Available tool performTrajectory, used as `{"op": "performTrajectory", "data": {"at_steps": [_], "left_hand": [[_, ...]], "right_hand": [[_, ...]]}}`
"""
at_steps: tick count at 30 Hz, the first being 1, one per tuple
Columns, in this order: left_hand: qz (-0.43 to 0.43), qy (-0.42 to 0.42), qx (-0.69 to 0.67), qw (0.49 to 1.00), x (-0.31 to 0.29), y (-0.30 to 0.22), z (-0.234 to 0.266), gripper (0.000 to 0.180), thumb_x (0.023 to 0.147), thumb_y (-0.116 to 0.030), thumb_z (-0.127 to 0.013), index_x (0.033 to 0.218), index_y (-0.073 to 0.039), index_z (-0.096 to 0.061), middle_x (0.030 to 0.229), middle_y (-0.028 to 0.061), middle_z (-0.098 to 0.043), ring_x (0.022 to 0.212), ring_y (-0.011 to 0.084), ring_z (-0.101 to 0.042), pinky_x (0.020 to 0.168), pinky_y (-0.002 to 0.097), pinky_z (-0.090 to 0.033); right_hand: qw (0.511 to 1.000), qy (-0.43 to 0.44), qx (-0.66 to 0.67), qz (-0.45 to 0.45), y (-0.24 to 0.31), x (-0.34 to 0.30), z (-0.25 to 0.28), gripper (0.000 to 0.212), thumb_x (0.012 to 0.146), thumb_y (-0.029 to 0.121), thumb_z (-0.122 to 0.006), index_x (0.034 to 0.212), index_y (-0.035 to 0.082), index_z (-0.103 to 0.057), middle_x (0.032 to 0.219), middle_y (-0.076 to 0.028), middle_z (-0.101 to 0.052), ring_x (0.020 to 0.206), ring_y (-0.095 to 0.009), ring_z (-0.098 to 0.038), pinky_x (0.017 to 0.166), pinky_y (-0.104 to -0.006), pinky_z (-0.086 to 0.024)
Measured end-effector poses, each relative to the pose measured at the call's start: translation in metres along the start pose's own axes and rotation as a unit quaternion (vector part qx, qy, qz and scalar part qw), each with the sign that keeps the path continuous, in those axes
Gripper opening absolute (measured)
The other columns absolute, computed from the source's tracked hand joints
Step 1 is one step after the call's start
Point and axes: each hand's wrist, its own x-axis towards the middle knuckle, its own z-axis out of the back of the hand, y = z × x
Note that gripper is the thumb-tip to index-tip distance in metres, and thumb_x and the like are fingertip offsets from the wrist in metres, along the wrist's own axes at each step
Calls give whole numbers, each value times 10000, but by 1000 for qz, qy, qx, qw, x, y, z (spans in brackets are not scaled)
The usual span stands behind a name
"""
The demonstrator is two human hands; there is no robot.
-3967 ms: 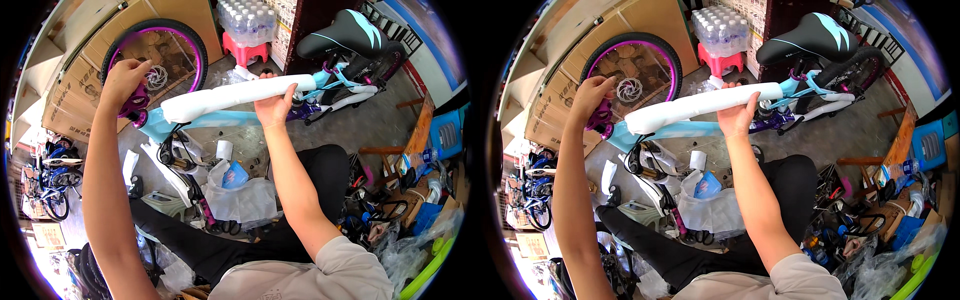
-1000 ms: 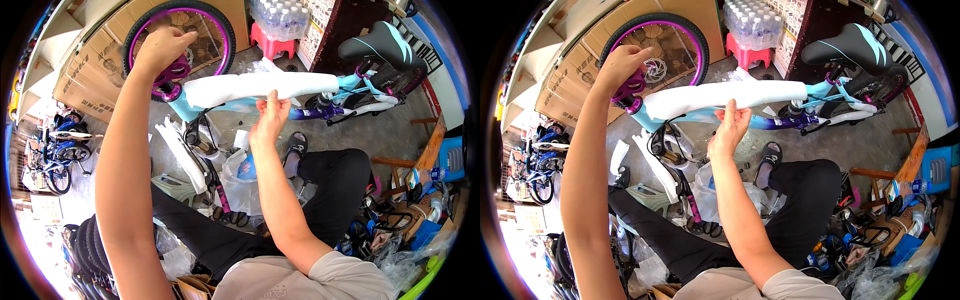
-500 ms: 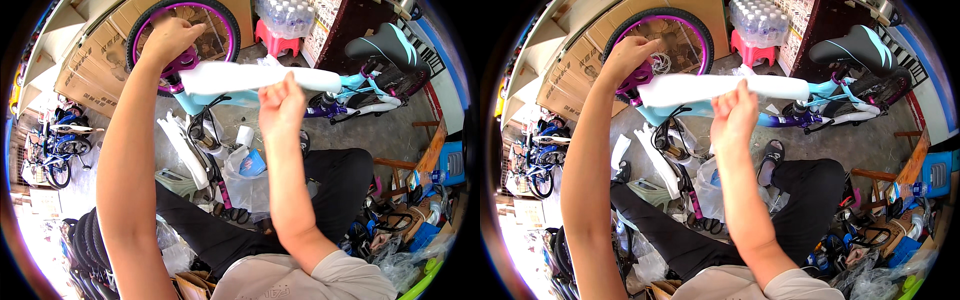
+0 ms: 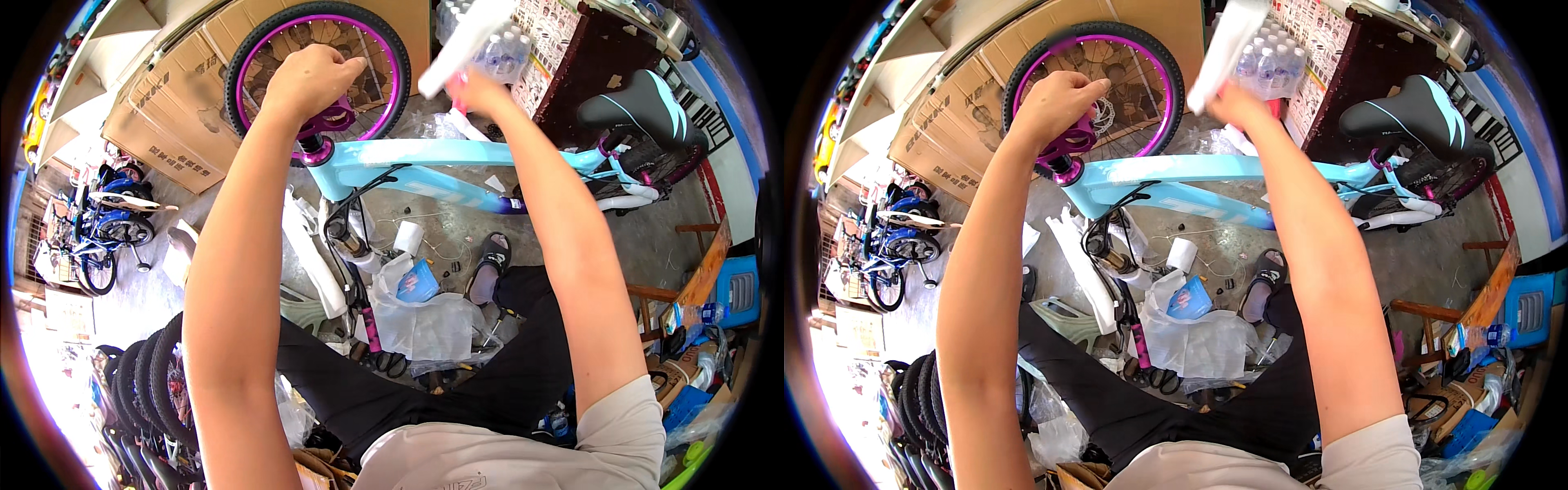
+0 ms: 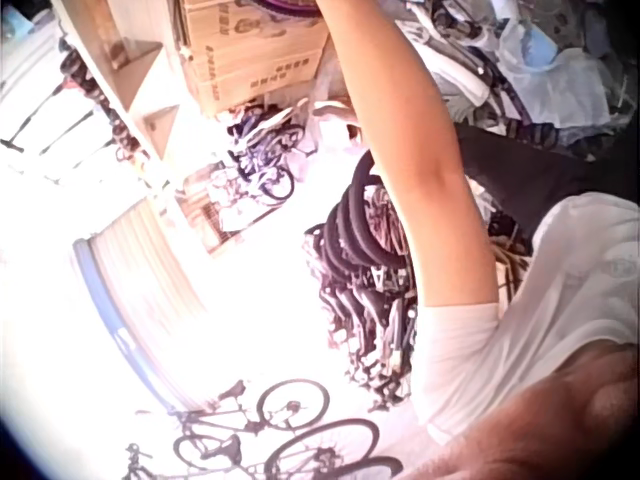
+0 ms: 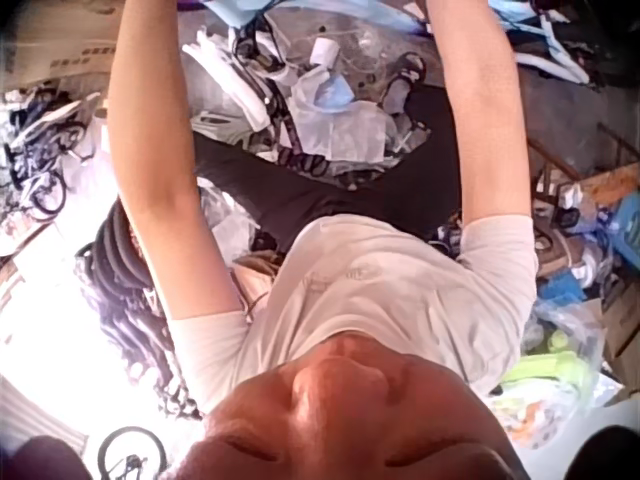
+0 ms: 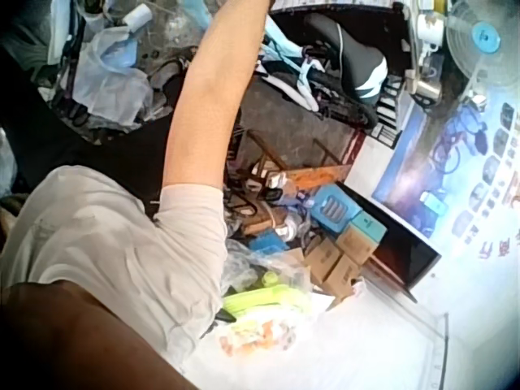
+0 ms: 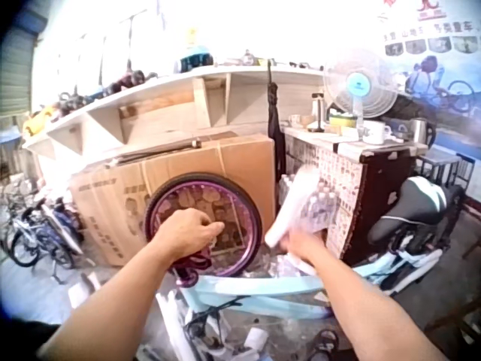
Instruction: The person removes protective foam from a light blue bicycle frame and uses a screwdriver to tighten the stem bolts on the handlebars. The person is sitting on the floor in a workshop environment.
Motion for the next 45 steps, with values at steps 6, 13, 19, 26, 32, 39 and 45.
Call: {"op": "performTrajectory", "data": {"at_steps": [6,13,19,26,32,39,45], "left_hand": [[-43,-24,12,999,-1,13,5,496,857,-502,-605,998,-60,-779,960,190,-748,986,359,-708,928,431,-529],[-45,-56,5,997,0,11,7,487,899,-492,-572,912,-45,-765,790,129,-732,808,297,-714,798,404,-523],[-35,-190,58,980,-15,10,4,425,913,-464,-534,971,-111,-763,855,130,-740,896,362,-702,825,421,-534],[-50,-182,77,979,-16,7,0,451,934,-468,-554,962,-61,-743,792,171,-712,795,338,-703,764,405,-524],[-24,-134,69,988,-10,12,1,477,945,-477,-547,972,-38,-732,752,131,-698,725,252,-685,726,368,-510],[-38,-136,64,988,-7,12,0,493,939,-498,-555,1011,-44,-734,758,119,-687,735,247,-664,757,369,-504],[-24,-124,51,991,-5,23,1,482,954,-488,-561,965,-33,-720,710,86,-652,694,186,-628,703,344,-484]], "right_hand": [[982,-129,133,-30,22,-112,14,352,943,407,-596,1006,82,-718,950,-183,-732,949,-357,-702,785,-478,-537],[937,-316,-25,147,-12,-194,-24,480,902,205,-588,1369,95,-558,1374,-78,-573,1343,-304,-470,1170,-549,-249],[947,-311,32,75,-18,-246,-59,730,820,144,-637,1501,37,-399,1581,-161,-354,1467,-378,-315,1182,-573,-242],[910,125,242,-313,-53,-325,-199,667,928,262,-643,1475,-30,-397,1438,-260,-495,1262,-415,-547,1074,-411,-434],[860,-179,307,-366,-72,-287,-180,381,961,362,-589,1128,20,-603,1141,-173,-688,898,-380,-686,765,-467,-516],[966,-106,151,-180,-67,-212,-112,294,942,225,-553,1189,71,-595,1184,-157,-664,1076,-359,-645,883,-462,-507],[972,80,106,-192,-54,-195,-79,368,931,190,-554,1285,91,-534,1085,-188,-717,1031,-379,-681,889,-496,-508]]}}
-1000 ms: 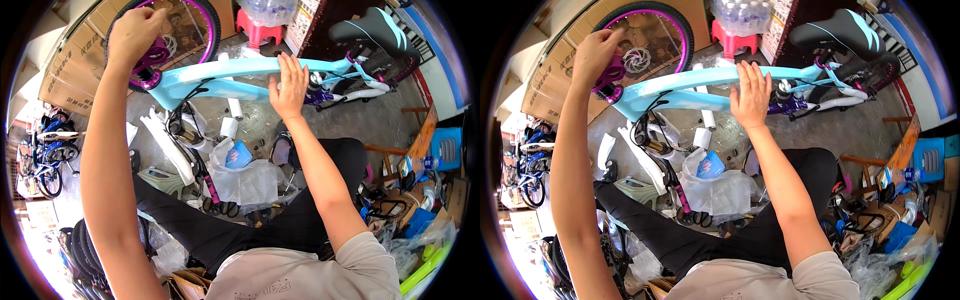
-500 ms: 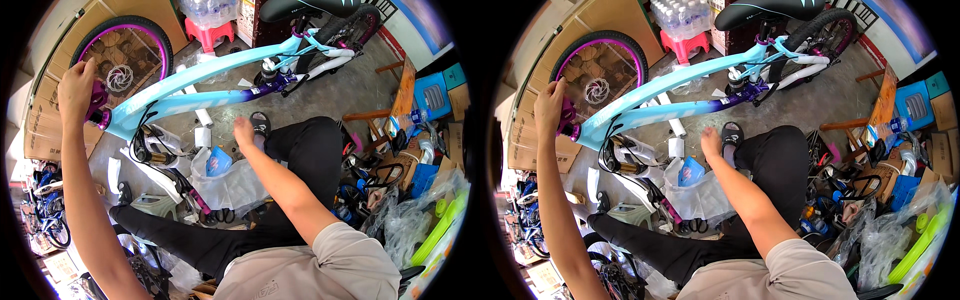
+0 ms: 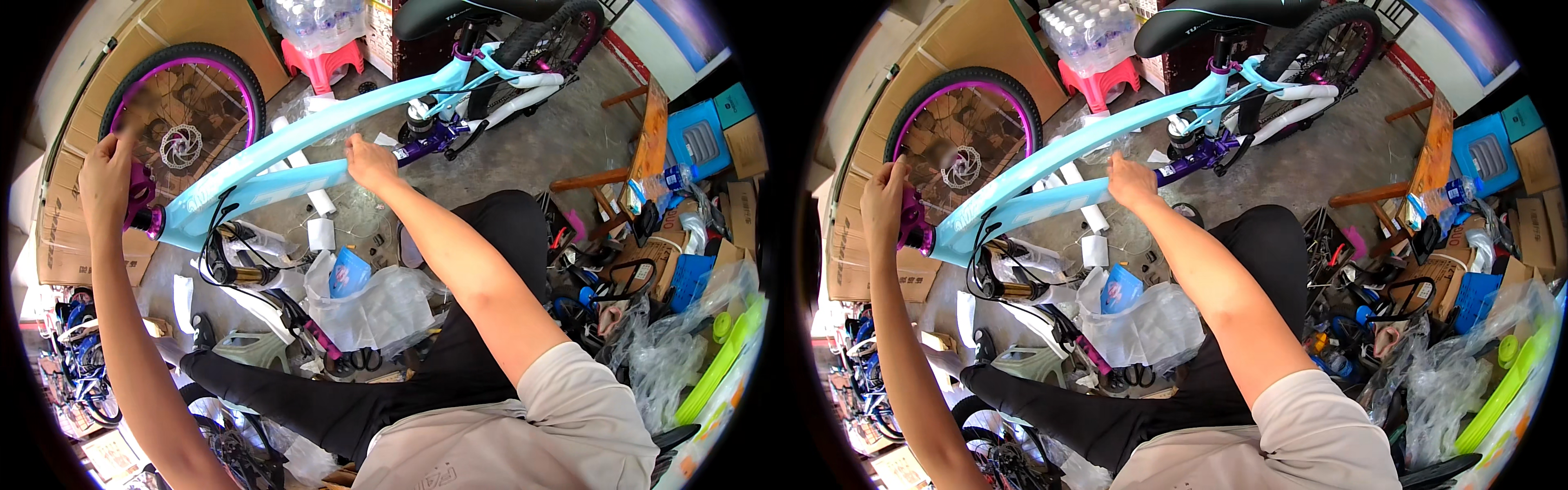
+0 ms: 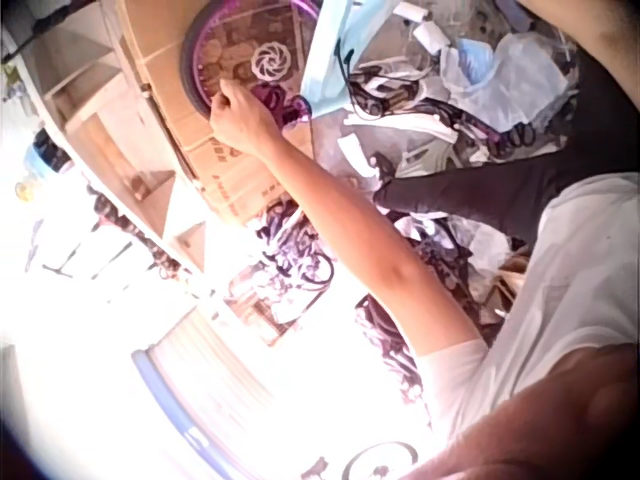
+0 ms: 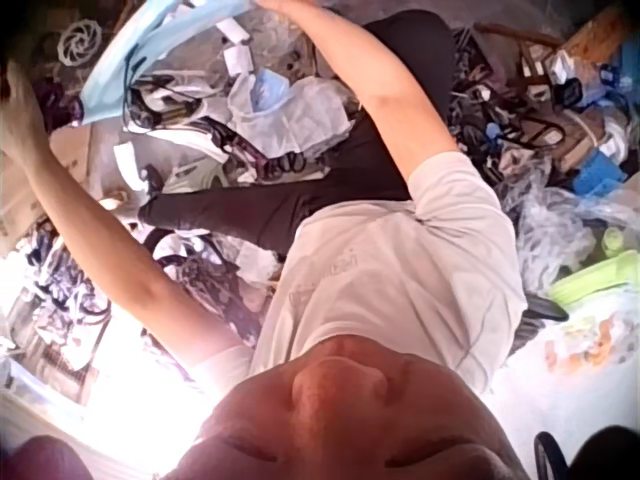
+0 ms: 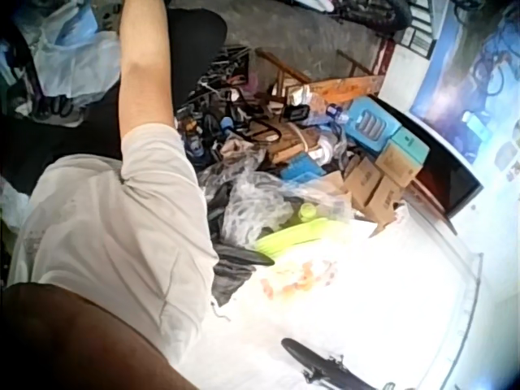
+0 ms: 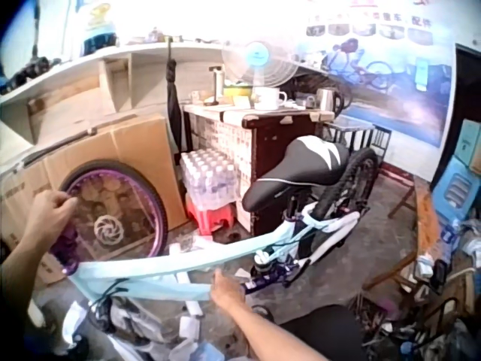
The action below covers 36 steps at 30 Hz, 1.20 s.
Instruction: The person removes protective foam from a light blue bicycle frame and uses a screwdriver to tighten the stem bolts on the handlebars. The person is sitting on the floor in a workshop environment.
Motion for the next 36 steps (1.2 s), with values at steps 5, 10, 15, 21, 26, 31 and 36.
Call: {"op": "performTrajectory", "data": {"at_steps": [5,10,15,21,26,31,36], "left_hand": [[2,4,-14,1000,5,2,-4,474,958,-483,-569,979,-38,-730,696,80,-647,682,172,-617,700,338,-484],[0,3,-12,1000,3,5,-1,460,959,-473,-575,984,-43,-734,688,68,-648,682,146,-616,694,325,-483],[4,18,-37,999,2,-3,-2,458,962,-473,-572,967,-43,-730,679,54,-640,675,138,-609,688,312,-479],[8,16,-19,1000,3,5,0,462,961,-472,-570,960,-37,-726,684,50,-641,669,139,-609,680,307,-476],[11,15,-18,1000,2,3,1,471,957,-474,-570,982,-33,-731,681,53,-632,668,134,-601,674,310,-469],[5,10,-22,1000,3,2,1,466,955,-473,-577,988,-35,-735,676,43,-626,666,124,-595,665,301,-464],[11,14,-19,1000,0,1,0,465,955,-477,-576,990,-43,-739,675,36,-626,658,111,-588,661,287,-461]], "right_hand": [[997,-66,-6,36,-6,-3,-3,363,941,256,-551,1269,100,-546,1013,-177,-733,984,-379,-696,859,-505,-515],[1000,-12,-16,4,1,-5,0,368,941,270,-553,1266,97,-549,1004,-183,-730,986,-380,-694,869,-511,-513],[989,-125,13,77,-17,1,-16,344,948,268,-557,1252,106,-553,993,-190,-728,967,-387,-695,852,-516,-511],[998,-49,-25,16,-6,0,-14,324,969,317,-539,1203,94,-556,963,-165,-736,917,-385,-701,817,-524,-513],[1000,0,-18,20,-6,6,-6,438,994,423,-467,1188,42,-557,989,-187,-729,957,-393,-699,821,-531,-507],[994,-68,-58,-58,-36,15,-8,375,966,323,-476,1179,35,-588,1139,-187,-700,1077,-366,-671,891,-506,-505],[999,-11,-48,-3,-55,24,-15,348,946,297,-515,1203,80,-607,1172,-184,-697,1107,-363,-666,935,-496,-503]]}}
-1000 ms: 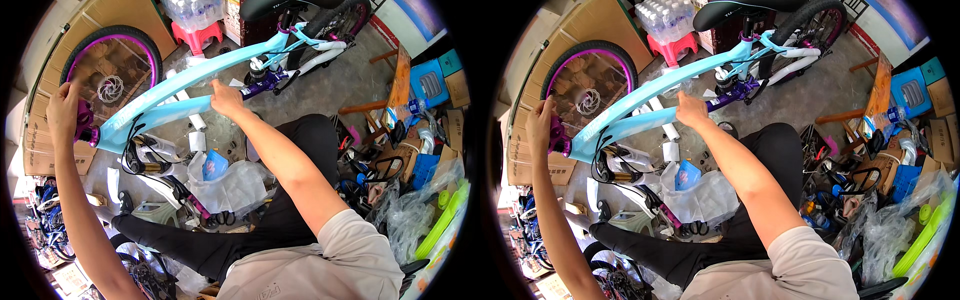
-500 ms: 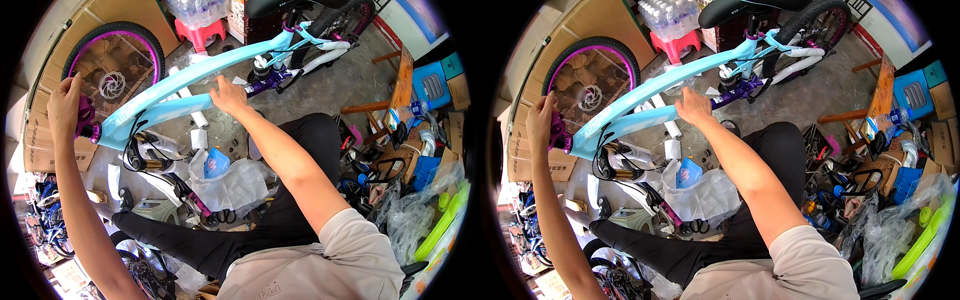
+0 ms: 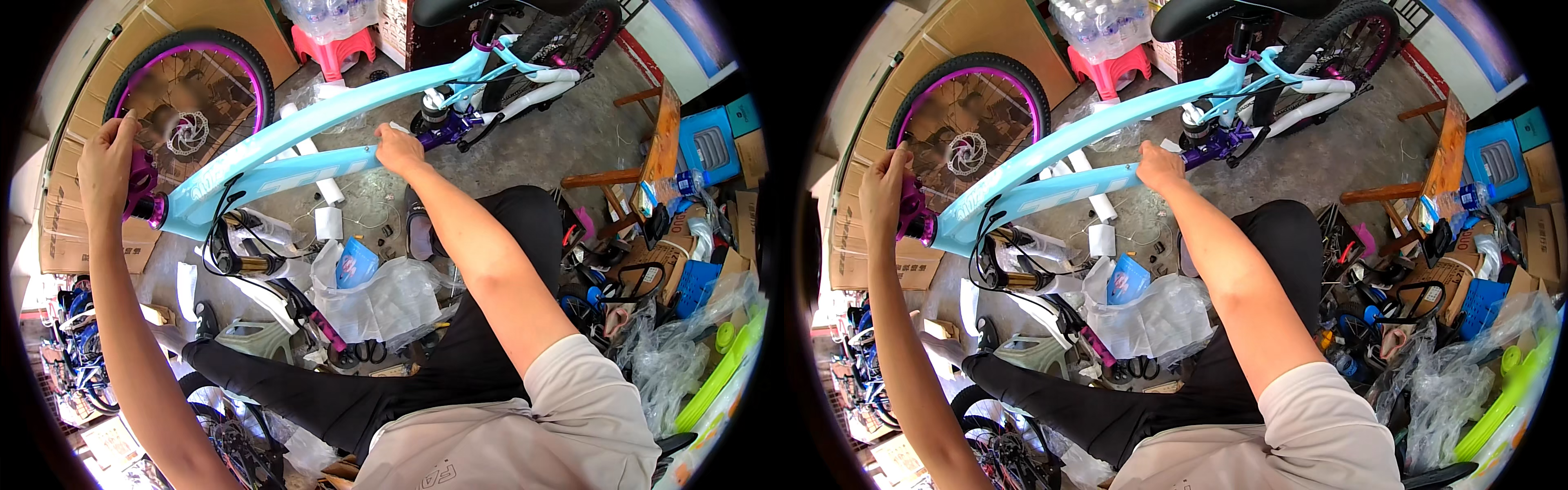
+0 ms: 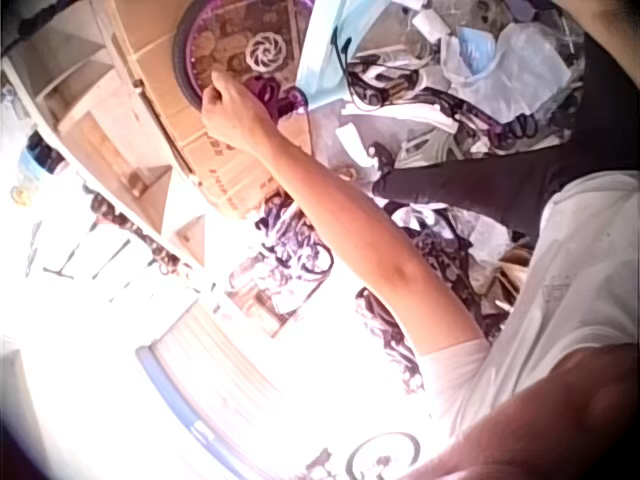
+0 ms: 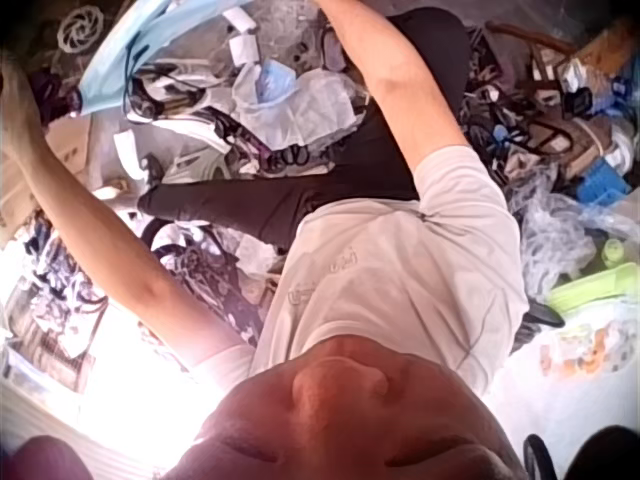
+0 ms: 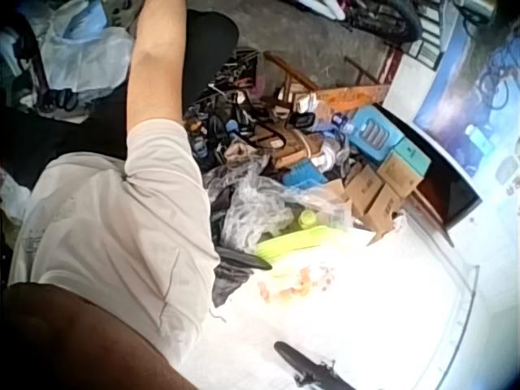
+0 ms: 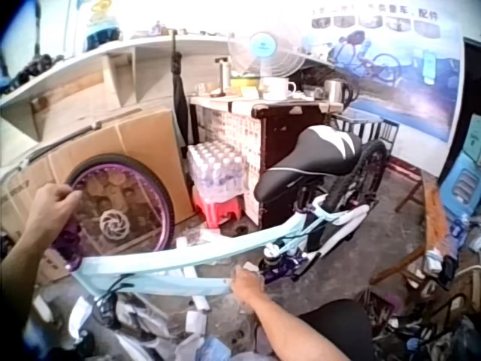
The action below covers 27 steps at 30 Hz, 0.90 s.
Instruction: The person removes protective foam from a light blue bicycle frame and uses a screwdriver to tighten the stem bolts on the handlebars. The person is sitting on the floor in a workshop environment.
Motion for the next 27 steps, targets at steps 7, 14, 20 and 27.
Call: {"op": "performTrajectory", "data": {"at_steps": [7,14,20,27], "left_hand": [[-2,-5,4,1000,-2,-2,2,471,951,-487,-575,979,-47,-742,677,32,-633,649,108,-588,648,281,-457],[-7,-5,21,1000,3,2,1,501,939,-515,-569,984,-49,-745,696,53,-656,665,134,-617,668,301,-477],[-75,-44,9,996,-6,-3,-3,529,920,-537,-567,964,-36,-732,748,124,-695,710,240,-671,719,356,-507],[-78,-97,59,991,-11,-14,-3,441,882,-440,-610,916,-24,-749,790,183,-706,788,301,-693,765,375,-533]], "right_hand": [[995,-3,-15,-98,6,-5,6,349,969,363,-513,1230,155,-615,1133,-158,-718,1079,-360,-675,920,-488,-509],[995,-32,50,-76,2,-10,5,382,967,385,-473,1248,149,-580,1081,-176,-724,1054,-386,-675,933,-492,-502],[987,-94,94,-89,-15,0,-11,466,951,508,-505,1184,122,-626,1103,-180,-717,1069,-402,-666,927,-490,-500],[921,-241,294,-83,4,-51,-52,315,977,358,-576,1040,55,-638,966,-158,-719,882,-359,-678,797,-457,-500]]}}
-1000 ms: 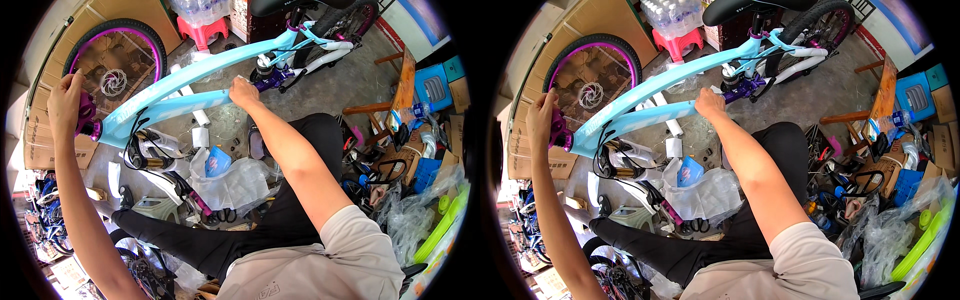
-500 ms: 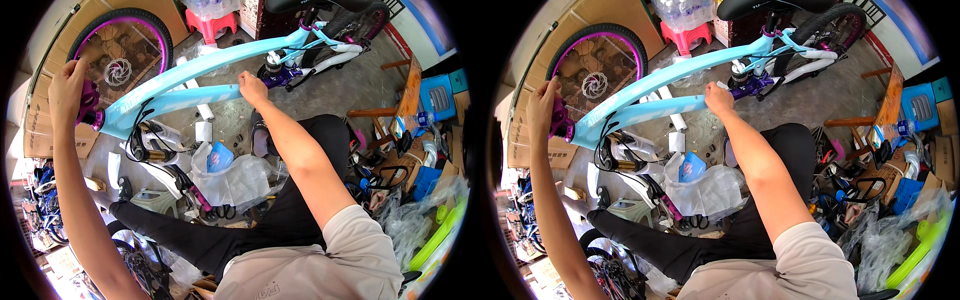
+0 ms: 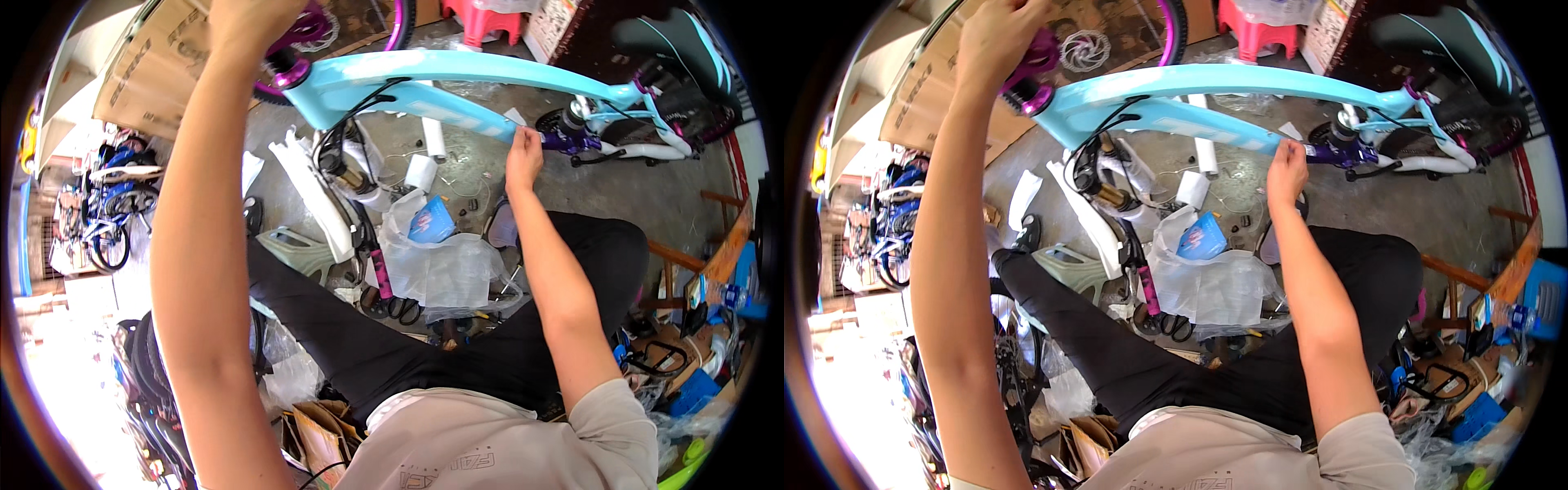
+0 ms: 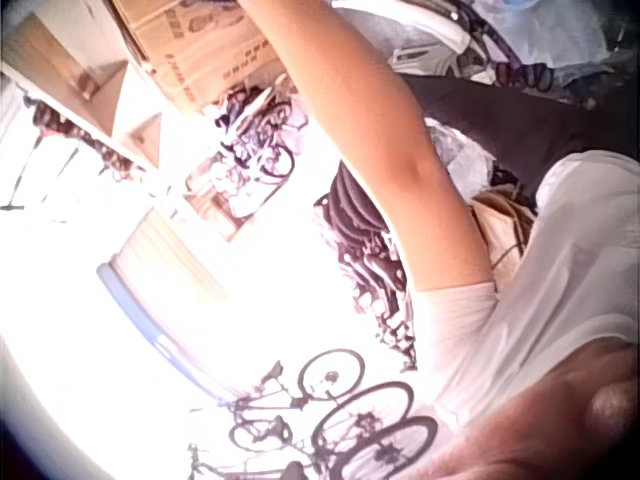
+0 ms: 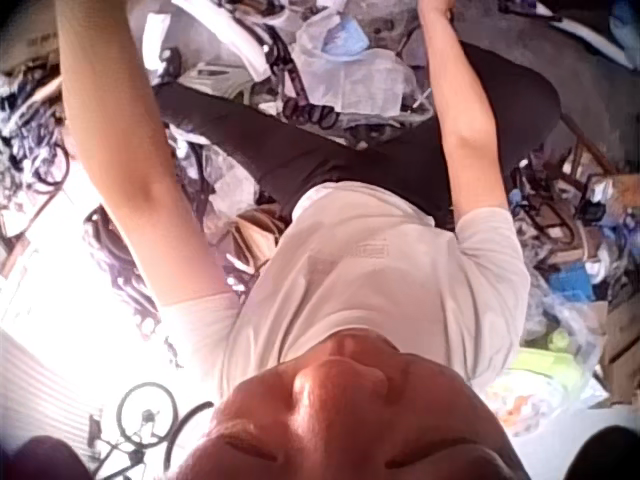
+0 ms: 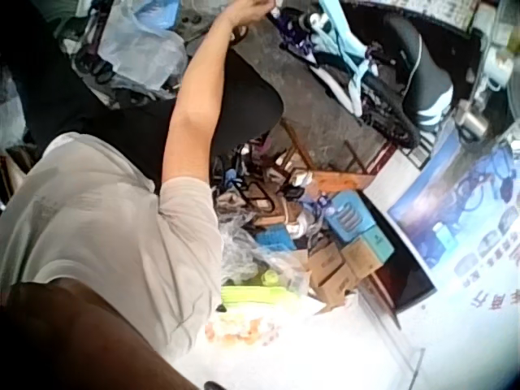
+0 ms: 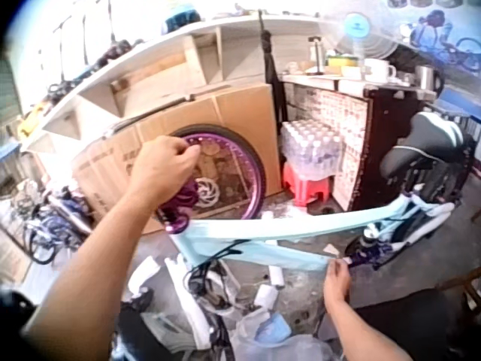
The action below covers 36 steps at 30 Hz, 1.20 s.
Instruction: The person removes protective foam from a light blue bicycle frame and uses a screwdriver to tighten the stem bolts on the handlebars. The person is sitting on the floor in a workshop environment.
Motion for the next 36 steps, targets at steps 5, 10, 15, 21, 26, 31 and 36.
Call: {"op": "performTrajectory", "data": {"at_steps": [5,10,15,21,26,31,36], "left_hand": [[28,7,-21,999,-1,-14,12,380,863,-367,-602,887,-24,-763,805,243,-698,824,403,-703,804,451,-555],[75,110,-104,986,-7,-33,21,393,893,-338,-644,857,44,-730,653,108,-670,620,174,-638,607,328,-499],[110,252,-175,945,7,-2,14,427,940,-447,-648,1043,-41,-730,861,-6,-655,697,50,-569,639,211,-463],[103,234,-208,944,12,-2,3,452,921,-446,-677,1022,-9,-733,907,34,-692,791,92,-629,688,215,-480],[123,255,-188,940,7,-9,18,376,967,-366,-654,1027,-3,-727,883,61,-696,795,96,-630,702,214,-481],[121,252,-184,942,9,-2,18,369,979,-366,-640,1036,-12,-727,866,54,-695,793,102,-631,763,211,-479],[110,280,-149,942,13,-15,16,371,992,-385,-622,1033,-34,-735,813,46,-679,727,93,-622,688,216,-497]], "right_hand": [[987,158,-19,30,-18,-122,-41,241,971,291,-603,1032,63,-653,879,-141,-704,824,-273,-686,736,-412,-519],[880,451,48,-140,-39,-184,-95,322,920,228,-626,1205,79,-633,1017,-74,-689,856,-175,-669,742,-341,-527],[785,466,141,-384,-52,-209,-130,505,915,154,-570,1411,96,-492,1242,-75,-611,949,-198,-653,781,-379,-536],[659,305,363,-584,-87,-214,-151,252,876,302,-643,1070,143,-626,950,-1,-585,776,-161,-584,661,-357,-503],[665,251,374,-596,-53,-229,-149,380,886,503,-712,755,183,-554,689,40,-463,614,-132,-440,625,-283,-379],[736,229,363,-524,-34,-276,-114,449,927,416,-688,609,163,-496,584,21,-444,561,-119,-420,560,-318,-307],[940,133,107,-297,-78,-279,-136,357,941,348,-635,917,-8,-652,959,-129,-632,881,-257,-598,795,-377,-465]]}}
